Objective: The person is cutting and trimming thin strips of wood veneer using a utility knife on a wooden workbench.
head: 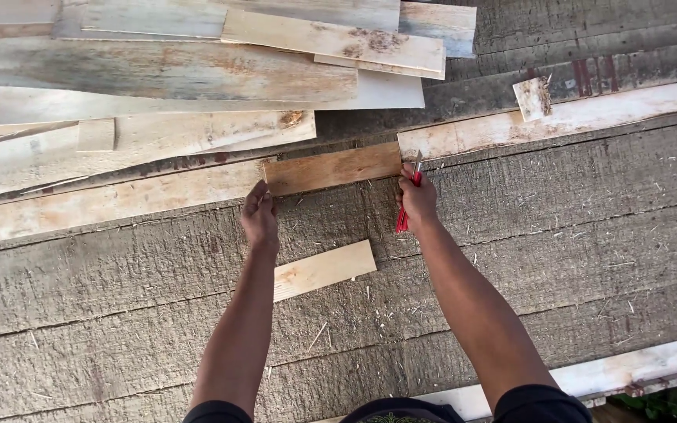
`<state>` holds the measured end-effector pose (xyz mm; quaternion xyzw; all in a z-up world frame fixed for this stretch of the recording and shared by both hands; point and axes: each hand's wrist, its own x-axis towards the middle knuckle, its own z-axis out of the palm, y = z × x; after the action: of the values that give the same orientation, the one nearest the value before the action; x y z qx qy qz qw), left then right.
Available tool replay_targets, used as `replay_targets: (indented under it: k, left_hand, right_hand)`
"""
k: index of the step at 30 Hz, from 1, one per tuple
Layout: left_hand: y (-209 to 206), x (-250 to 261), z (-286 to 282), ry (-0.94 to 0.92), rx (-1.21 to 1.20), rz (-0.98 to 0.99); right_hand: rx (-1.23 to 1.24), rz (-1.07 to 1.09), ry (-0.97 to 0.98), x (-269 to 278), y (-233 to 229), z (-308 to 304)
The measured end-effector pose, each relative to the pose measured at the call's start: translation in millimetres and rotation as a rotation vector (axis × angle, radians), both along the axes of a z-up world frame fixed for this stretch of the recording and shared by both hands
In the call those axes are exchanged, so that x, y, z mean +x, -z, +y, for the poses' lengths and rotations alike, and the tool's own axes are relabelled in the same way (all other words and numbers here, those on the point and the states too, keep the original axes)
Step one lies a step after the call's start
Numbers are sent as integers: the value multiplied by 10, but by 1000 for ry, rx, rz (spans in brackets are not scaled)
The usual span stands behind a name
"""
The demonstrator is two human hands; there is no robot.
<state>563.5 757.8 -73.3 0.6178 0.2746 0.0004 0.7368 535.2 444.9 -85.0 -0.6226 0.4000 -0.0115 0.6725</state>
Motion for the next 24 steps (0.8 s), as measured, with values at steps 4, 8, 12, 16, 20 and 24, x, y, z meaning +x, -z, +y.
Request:
replay_targets:
  k: [4,8,12,16,20,24]
  left_hand:
    - [120,12,-63,-25,6,-41]
    - [-107,-71,-158,-64,-17,-67]
    - [-211,-51,-225,-76,6,-64]
    - [-550,-3,-377,-57,54,-5]
    - [-577,16,-387,-19,131,-6]
    - [-642,14,-364,26,118,8]
  right_hand:
    - [40,-40,67,-87,-157,46]
    - [199,-79,72,-148,-143,129]
    - [238,-111,90,-30,-49,128]
    - [257,-114,112,-24,-47,105]
    - [259,-118,116,-16,-78,92]
    - [300,-144,115,-15,-75,79]
